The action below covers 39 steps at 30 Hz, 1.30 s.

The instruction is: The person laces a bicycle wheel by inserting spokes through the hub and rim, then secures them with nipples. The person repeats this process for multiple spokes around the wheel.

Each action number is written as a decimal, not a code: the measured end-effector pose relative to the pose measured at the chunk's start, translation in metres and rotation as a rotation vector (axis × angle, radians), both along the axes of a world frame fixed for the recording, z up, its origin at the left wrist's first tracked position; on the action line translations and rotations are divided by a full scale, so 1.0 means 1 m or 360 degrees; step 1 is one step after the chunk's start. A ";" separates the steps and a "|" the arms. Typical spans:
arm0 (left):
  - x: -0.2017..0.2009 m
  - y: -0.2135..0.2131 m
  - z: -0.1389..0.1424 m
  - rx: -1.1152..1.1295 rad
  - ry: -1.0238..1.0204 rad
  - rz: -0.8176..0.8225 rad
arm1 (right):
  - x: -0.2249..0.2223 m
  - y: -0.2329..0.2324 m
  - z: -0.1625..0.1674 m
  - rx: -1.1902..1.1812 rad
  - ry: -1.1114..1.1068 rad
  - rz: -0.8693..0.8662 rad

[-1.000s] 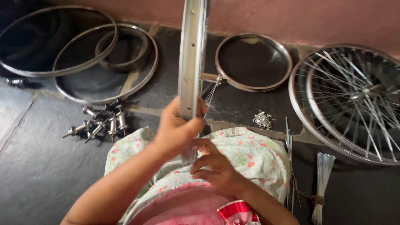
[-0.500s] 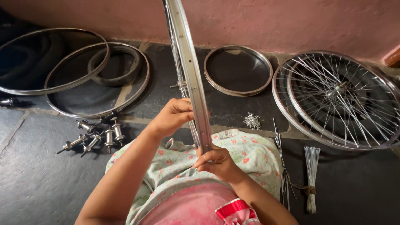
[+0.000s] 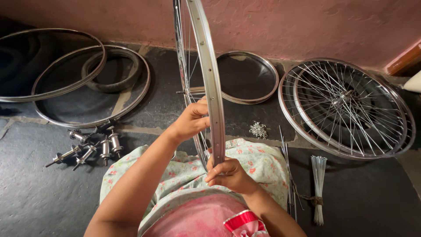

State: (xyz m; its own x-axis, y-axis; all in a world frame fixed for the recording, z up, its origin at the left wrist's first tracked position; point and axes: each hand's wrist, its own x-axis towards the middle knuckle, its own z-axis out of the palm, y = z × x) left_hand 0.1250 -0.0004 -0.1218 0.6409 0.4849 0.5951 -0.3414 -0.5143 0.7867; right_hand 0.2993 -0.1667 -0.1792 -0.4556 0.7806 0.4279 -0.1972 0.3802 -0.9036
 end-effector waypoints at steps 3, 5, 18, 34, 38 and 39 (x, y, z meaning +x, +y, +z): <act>-0.004 -0.005 -0.004 -0.0154 -0.0108 -0.0182 | 0.005 0.000 -0.002 -0.0014 -0.0005 0.0009; -0.004 -0.008 -0.006 -0.0089 -0.0140 -0.0184 | 0.006 0.002 -0.004 -0.0155 0.0049 0.0030; 0.002 -0.016 -0.021 -0.0565 -0.0595 -0.0127 | 0.016 0.004 0.070 0.0029 0.0277 -0.0971; 0.007 -0.023 -0.023 -0.0668 -0.0605 -0.0235 | -0.049 0.010 0.138 0.1394 -0.1116 -0.1831; 0.010 -0.025 -0.024 -0.0634 -0.0605 -0.0213 | -0.053 0.013 0.140 0.1497 -0.1340 -0.1822; 0.010 -0.025 -0.024 -0.0603 -0.0595 -0.0194 | -0.054 0.014 0.141 0.1508 -0.1353 -0.1824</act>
